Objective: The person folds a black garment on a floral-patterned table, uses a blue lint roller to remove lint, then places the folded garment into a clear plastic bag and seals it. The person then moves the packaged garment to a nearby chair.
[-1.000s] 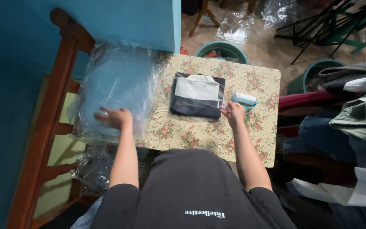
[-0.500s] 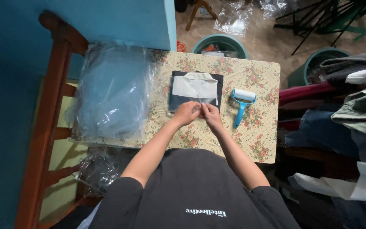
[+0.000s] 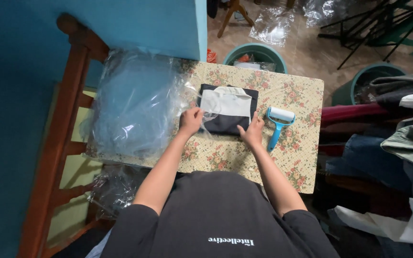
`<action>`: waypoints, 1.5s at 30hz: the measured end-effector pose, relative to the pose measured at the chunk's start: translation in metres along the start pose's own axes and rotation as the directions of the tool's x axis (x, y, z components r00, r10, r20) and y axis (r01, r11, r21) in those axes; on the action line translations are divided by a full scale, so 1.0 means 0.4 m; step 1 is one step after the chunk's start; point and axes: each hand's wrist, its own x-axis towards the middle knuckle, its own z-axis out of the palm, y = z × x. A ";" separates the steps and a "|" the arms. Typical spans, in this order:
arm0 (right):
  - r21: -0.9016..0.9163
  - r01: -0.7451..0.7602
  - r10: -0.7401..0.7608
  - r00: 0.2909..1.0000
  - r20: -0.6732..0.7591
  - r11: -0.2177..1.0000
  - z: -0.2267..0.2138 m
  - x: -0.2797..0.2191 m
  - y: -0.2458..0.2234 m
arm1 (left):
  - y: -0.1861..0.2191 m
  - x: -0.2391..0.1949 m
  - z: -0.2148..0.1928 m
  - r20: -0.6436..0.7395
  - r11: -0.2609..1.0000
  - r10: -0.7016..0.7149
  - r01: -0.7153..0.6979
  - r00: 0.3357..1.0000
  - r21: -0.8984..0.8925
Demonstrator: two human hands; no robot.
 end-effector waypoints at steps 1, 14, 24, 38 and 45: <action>0.000 -0.001 0.001 1.000 0.001 1.000 -0.015 -0.009 -0.015 | -0.008 -0.002 0.010 0.001 1.000 -0.001 0.001 1.000 0.001; -0.568 0.091 0.057 0.970 0.238 0.818 0.068 -0.004 0.180 | -0.126 -0.045 0.137 0.262 0.979 -0.201 0.206 0.944 0.008; -0.401 0.079 0.068 0.938 0.340 0.913 0.037 0.247 0.099 | -0.123 -0.082 0.156 0.360 0.965 -0.264 0.243 0.895 0.102; -0.219 -0.080 0.108 0.987 0.119 0.972 0.013 0.158 0.189 | -0.116 0.035 0.187 0.362 0.975 -0.212 0.223 0.908 0.011; -0.697 0.167 -0.316 0.945 -0.090 0.697 0.110 -0.013 0.214 | 0.022 0.080 0.092 0.344 0.984 -0.147 0.172 0.928 -0.043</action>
